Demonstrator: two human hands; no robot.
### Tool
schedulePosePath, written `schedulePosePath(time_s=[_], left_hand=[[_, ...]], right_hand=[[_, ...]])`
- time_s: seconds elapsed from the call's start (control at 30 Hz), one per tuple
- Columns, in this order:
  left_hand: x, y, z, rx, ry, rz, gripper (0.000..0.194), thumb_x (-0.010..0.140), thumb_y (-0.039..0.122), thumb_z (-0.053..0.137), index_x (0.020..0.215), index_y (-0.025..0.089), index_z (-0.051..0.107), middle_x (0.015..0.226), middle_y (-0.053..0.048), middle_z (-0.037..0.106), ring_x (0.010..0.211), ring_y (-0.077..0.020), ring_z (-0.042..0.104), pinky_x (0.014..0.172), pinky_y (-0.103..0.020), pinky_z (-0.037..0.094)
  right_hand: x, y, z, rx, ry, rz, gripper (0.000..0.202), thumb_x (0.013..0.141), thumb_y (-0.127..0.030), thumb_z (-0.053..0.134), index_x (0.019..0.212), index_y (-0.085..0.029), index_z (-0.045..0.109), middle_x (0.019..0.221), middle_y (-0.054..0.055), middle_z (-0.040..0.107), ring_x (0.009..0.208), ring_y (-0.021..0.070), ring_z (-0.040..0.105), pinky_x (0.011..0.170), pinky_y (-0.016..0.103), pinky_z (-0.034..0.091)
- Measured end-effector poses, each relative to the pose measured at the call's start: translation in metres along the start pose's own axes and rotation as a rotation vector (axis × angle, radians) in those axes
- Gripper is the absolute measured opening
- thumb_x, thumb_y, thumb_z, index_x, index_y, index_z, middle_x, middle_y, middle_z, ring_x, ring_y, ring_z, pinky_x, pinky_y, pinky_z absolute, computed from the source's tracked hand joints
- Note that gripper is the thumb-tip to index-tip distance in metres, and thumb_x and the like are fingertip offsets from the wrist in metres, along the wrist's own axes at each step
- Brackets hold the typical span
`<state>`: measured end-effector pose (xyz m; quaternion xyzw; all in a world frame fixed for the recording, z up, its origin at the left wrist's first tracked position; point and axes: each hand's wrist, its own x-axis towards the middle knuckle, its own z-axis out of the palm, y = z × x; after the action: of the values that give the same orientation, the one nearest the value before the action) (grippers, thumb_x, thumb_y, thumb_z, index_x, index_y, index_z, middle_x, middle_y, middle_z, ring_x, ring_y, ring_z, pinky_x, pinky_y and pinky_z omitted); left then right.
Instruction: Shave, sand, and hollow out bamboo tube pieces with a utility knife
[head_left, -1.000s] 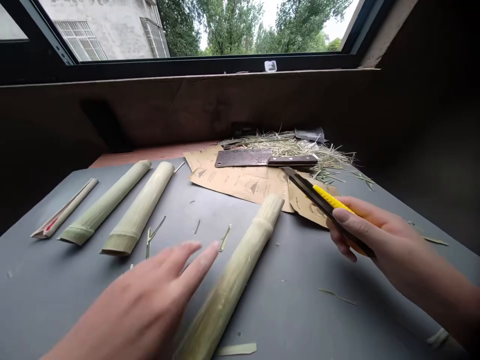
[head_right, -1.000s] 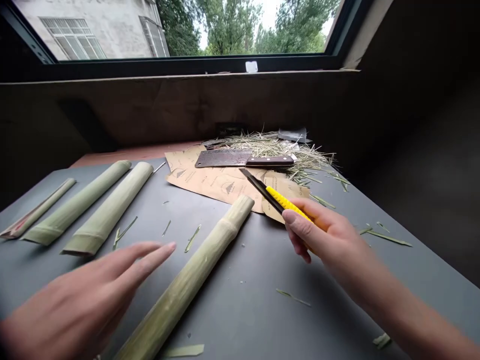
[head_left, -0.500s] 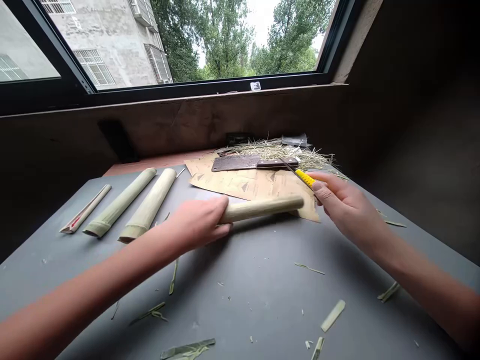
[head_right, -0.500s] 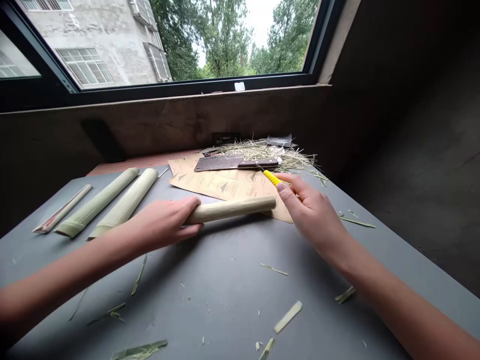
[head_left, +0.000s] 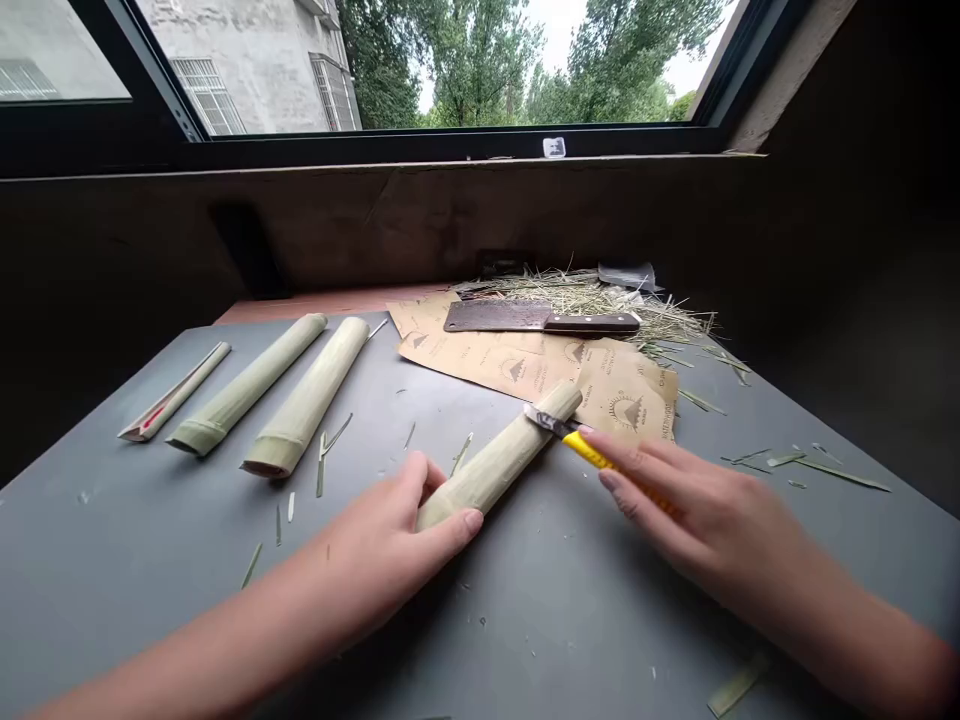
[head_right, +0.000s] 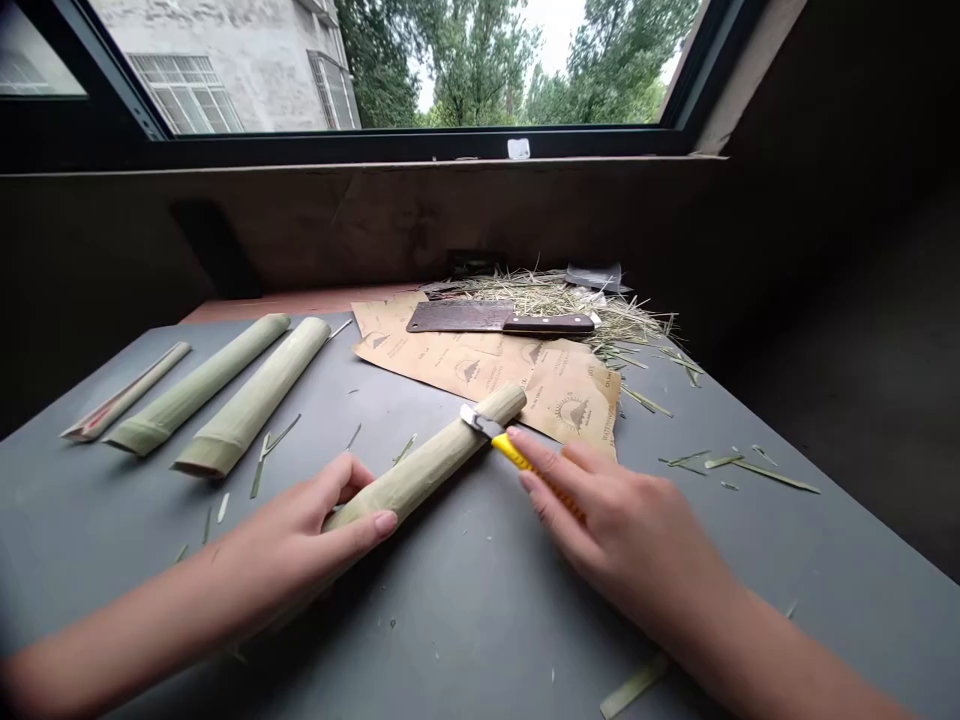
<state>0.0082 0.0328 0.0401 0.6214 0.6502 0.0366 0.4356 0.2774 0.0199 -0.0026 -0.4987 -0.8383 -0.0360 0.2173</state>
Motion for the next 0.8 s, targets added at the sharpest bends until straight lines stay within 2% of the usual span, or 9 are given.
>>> schedulePosePath(time_s=[0.2,0.3,0.5,0.6,0.7,0.8], left_hand=[[0.004,-0.003,0.003,0.013,0.015,0.038,0.045,0.084,0.068,0.041,0.094,0.024,0.049,0.086,-0.002,0.067,0.080,-0.0249,0.062,0.065,-0.032,0.040],[0.006,-0.001,0.001,0.012,-0.015,0.037,0.045,0.086,0.068,0.041,0.093,0.024,0.047,0.085,-0.002,0.066,0.079,-0.0245,0.062,0.064,-0.032,0.040],[0.006,0.000,0.000,-0.099,-0.058,-0.021,0.049,0.085,0.071,0.041,0.094,0.024,0.049,0.081,0.001,0.064,0.073,-0.0203,0.061,0.057,-0.027,0.038],[0.006,-0.001,0.003,-0.108,-0.069,-0.018,0.049,0.085,0.072,0.041,0.093,0.025,0.049,0.080,0.002,0.063,0.071,-0.0195,0.060,0.059,-0.028,0.040],[0.006,-0.001,0.004,-0.103,-0.086,-0.032,0.049,0.084,0.072,0.041,0.094,0.024,0.047,0.077,0.002,0.062,0.066,-0.0189,0.060,0.056,-0.027,0.040],[0.007,-0.002,0.003,-0.100,-0.092,-0.041,0.050,0.085,0.072,0.040,0.096,0.025,0.047,0.080,0.001,0.063,0.066,-0.0196,0.061,0.056,-0.028,0.042]], right_hand=[[-0.005,-0.008,-0.003,0.236,-0.156,-0.127,0.041,0.104,-0.024,0.041,0.143,-0.026,0.052,0.072,-0.004,0.055,0.048,0.0079,0.051,0.046,0.021,0.037],[-0.005,-0.010,-0.001,0.160,-0.102,-0.131,0.041,0.103,-0.025,0.046,0.143,-0.026,0.051,0.071,-0.004,0.054,0.048,0.0082,0.050,0.047,0.022,0.036],[-0.004,-0.017,-0.004,0.003,-0.004,-0.260,0.037,0.101,-0.022,0.048,0.136,-0.015,0.057,0.070,-0.002,0.054,0.048,0.0092,0.051,0.047,0.024,0.036],[-0.004,-0.015,-0.005,-0.028,0.005,-0.247,0.038,0.101,-0.023,0.048,0.137,-0.015,0.057,0.068,-0.003,0.054,0.046,0.0089,0.051,0.046,0.024,0.036],[-0.003,-0.007,-0.005,-0.082,0.002,-0.169,0.039,0.102,-0.028,0.048,0.140,-0.019,0.056,0.068,-0.003,0.054,0.044,0.0089,0.050,0.046,0.024,0.036],[-0.002,-0.004,-0.007,-0.013,-0.042,-0.111,0.039,0.103,-0.027,0.045,0.141,-0.021,0.054,0.070,-0.003,0.055,0.044,0.0082,0.051,0.045,0.022,0.038]])
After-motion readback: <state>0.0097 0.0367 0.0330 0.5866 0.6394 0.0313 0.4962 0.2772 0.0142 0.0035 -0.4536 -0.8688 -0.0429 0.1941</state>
